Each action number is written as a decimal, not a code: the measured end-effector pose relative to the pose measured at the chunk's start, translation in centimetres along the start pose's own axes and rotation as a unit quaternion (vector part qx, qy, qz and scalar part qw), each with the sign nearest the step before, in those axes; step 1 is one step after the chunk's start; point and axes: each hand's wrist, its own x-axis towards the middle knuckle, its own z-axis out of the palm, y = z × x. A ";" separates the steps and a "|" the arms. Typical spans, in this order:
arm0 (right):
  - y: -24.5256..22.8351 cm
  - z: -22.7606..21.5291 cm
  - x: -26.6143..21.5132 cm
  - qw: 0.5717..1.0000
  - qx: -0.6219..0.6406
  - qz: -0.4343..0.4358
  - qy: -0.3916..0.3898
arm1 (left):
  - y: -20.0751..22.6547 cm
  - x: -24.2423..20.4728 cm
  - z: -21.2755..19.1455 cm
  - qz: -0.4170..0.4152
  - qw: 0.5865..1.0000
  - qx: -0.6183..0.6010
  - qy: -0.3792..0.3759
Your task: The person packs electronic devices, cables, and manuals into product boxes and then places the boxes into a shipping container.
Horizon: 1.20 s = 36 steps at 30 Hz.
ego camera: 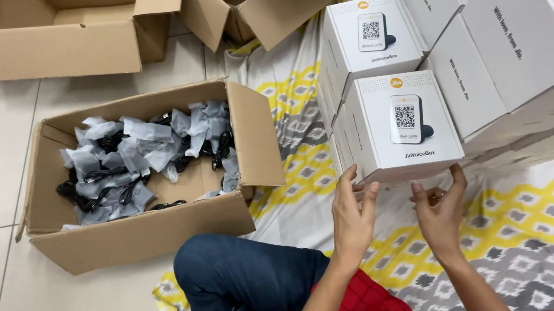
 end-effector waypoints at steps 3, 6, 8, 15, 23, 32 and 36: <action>1.2 1.2 0.4 0.996 0.054 -0.066 0.029 | 1.4 0.2 1.0 0.049 0.997 0.058 0.006; 0.5 2.1 0.8 0.992 0.038 -0.121 0.024 | 1.3 0.1 2.0 0.063 0.996 0.068 -0.006; 0.9 2.2 0.9 0.991 0.024 -0.135 0.010 | 1.0 0.1 2.3 0.066 0.996 0.059 -0.007; 2.3 2.7 1.0 0.984 -0.019 -0.175 -0.023 | -3.8 -0.2 2.8 0.150 0.987 0.051 -0.031; 0.8 1.8 0.5 0.986 -0.057 -0.157 -0.010 | -4.0 0.5 2.1 0.131 0.990 0.014 -0.044; -1.3 13.9 -10.2 0.916 0.115 -0.328 -0.203 | -4.5 -5.9 -15.9 0.098 0.973 0.092 0.185; -4.3 24.0 -18.8 0.767 0.215 -0.410 -0.443 | -7.0 -15.1 -26.9 0.050 0.879 0.185 0.436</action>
